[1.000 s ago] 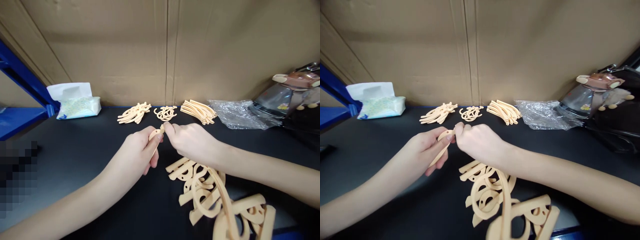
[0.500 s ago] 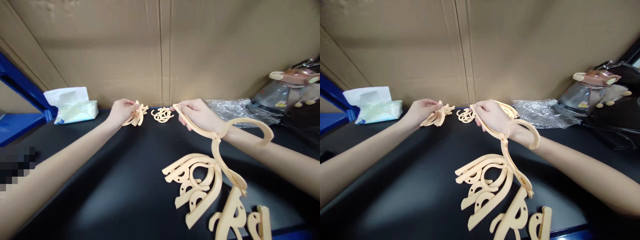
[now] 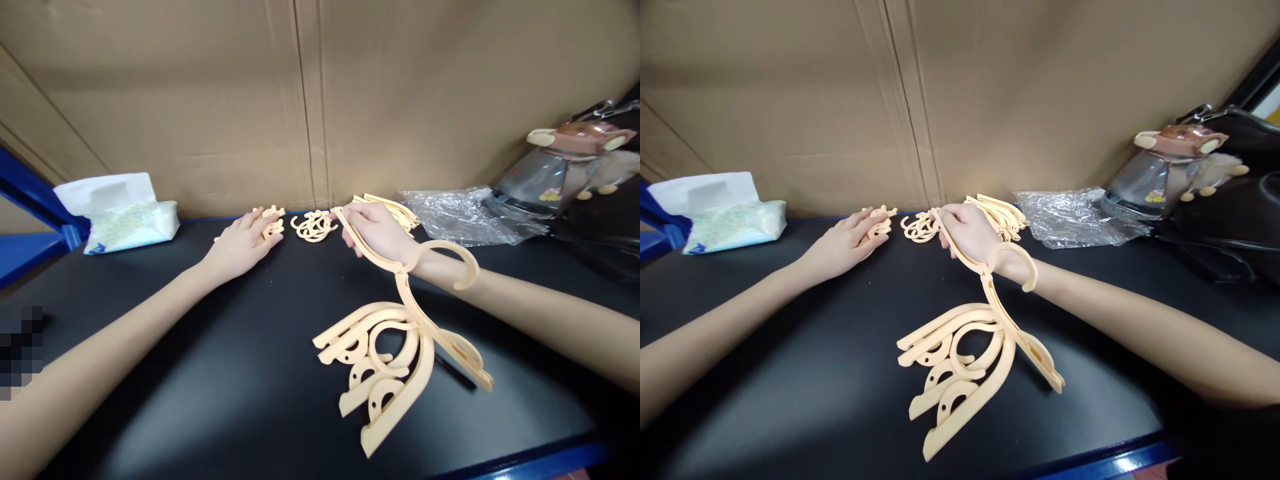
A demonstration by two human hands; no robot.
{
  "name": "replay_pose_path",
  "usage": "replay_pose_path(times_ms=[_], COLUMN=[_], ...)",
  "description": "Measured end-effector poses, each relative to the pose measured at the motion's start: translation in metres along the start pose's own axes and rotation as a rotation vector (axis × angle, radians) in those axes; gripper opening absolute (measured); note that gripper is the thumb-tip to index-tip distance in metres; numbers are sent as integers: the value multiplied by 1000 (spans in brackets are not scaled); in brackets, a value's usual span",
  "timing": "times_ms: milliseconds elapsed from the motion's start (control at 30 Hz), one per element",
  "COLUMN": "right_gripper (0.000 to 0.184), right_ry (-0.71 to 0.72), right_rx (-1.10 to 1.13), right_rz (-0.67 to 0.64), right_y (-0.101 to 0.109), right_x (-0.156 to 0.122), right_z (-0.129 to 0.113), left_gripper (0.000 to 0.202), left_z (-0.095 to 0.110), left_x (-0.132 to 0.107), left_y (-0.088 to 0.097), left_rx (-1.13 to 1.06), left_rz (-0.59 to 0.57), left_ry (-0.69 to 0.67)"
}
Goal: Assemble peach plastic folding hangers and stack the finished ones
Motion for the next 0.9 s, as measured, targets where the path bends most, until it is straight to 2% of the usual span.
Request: replay_pose_path(times_ms=[133, 267, 400, 500, 667, 800, 900], right_gripper=[29, 25, 26, 26, 26, 24, 25], right_ry=[-15, -23, -36, -42, -22, -25, 5], right_rx=[16, 22, 45, 60, 53, 25, 25], right_rz=[-9, -19, -32, -30, -36, -42, -52], right_y=[-2, -2, -4, -4, -4, -5, -7], right_x=[-2, -2, -2, -3, -4, -6, -8], right_z=[2, 3, 3, 2, 0, -2, -2], left_gripper=[65, 84, 82, 86, 85, 71, 73], left_z=[-2, -3, -2, 4, 10, 4, -2], left_x=[-2, -2, -1, -3, -6, -2, 5], left_y=[3, 8, 3, 0, 3, 9, 9], left_rx=[8, 57, 50, 65, 75, 51, 26], left_rz=[-23, 67, 68, 85, 51, 20, 20], left_ry=[27, 185, 336, 384, 339, 243, 213])
Point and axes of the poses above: each hand's wrist, its own x-axis towards the middle knuckle, its own y-axis out of the back of the hand, z = x × y, the point moved 2 cm from there along x, towards the middle knuckle, and after that the axes turned 7 degrees about -x, right-handed, at the moved point
